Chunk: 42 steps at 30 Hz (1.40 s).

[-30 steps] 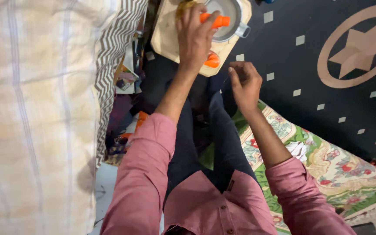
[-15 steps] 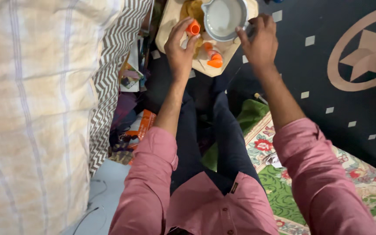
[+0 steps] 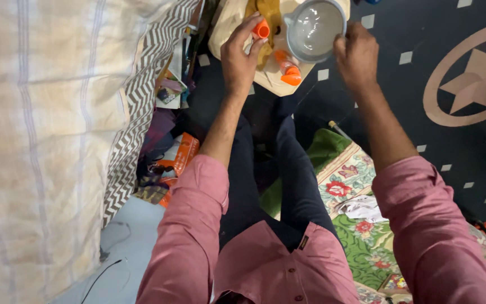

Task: The person wipes the surface of a flat-screen television with a yellow cloth. They then pick up a small orange bottle and a white mug, pouring liquid from the bottle into the mug.

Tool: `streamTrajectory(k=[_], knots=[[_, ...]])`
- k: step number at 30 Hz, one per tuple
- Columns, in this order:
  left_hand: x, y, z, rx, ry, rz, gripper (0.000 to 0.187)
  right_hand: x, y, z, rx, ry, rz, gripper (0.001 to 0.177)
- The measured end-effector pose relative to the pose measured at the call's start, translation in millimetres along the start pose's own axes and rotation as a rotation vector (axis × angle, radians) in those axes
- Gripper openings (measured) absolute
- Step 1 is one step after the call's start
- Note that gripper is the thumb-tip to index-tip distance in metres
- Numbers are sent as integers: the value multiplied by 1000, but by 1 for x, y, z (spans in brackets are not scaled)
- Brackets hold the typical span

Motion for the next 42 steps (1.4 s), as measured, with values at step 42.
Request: streamTrajectory(k=[42], knots=[[53,58,-170,-218,-189,-41,48,104,198,200,185,15,154,20]])
Point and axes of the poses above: each hand's wrist, its own x-axis away from the middle knuckle, its own y-axis out of the back of the hand, z = x × y, the point moved 6 cm from there along -x, towards the middle knuckle, and after that the axes turned 2 degrees about z, right-handed, at the moved point
